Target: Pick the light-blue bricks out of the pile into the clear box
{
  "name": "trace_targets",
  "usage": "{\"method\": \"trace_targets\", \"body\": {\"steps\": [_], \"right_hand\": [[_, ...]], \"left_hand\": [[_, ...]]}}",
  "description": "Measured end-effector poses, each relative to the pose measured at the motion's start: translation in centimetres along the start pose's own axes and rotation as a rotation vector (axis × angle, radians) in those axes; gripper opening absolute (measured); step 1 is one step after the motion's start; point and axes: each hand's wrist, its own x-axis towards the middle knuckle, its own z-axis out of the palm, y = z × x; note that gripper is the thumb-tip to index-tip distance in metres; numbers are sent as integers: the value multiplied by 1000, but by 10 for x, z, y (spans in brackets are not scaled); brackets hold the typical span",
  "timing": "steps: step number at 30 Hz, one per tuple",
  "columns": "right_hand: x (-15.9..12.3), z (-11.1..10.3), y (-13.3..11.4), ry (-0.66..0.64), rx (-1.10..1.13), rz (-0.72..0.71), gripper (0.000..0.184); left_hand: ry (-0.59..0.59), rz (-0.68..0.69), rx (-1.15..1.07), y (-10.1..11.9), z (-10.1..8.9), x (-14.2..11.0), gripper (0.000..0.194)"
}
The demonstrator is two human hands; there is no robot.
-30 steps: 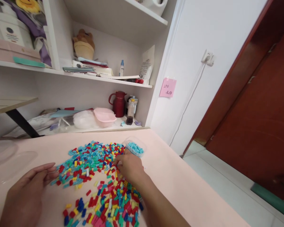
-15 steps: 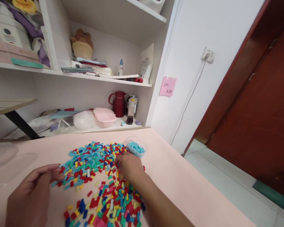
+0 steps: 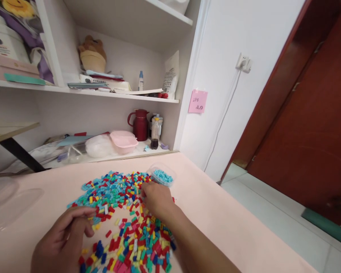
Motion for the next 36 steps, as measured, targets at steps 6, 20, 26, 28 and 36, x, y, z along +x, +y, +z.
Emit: {"method": "trace_targets", "body": {"steps": [6, 20, 26, 28, 36], "right_hand": [[-3, 1, 3, 2, 161, -33, 11], [-4, 6, -12, 196, 803, -149, 8], [-7, 12, -12, 171, 326, -197, 27], [-6, 15, -12, 152, 290, -195, 34], [-3, 23, -18, 116, 202, -171, 24]], "left_hand": [[-57, 79, 28, -7, -2, 4, 20], [-170, 214, 111, -36, 21, 10, 25], [-287, 114, 138, -33, 11, 17, 27], [-290, 95, 127, -32, 11, 16, 27], [-291, 70, 70, -33, 15, 10, 26]]}}
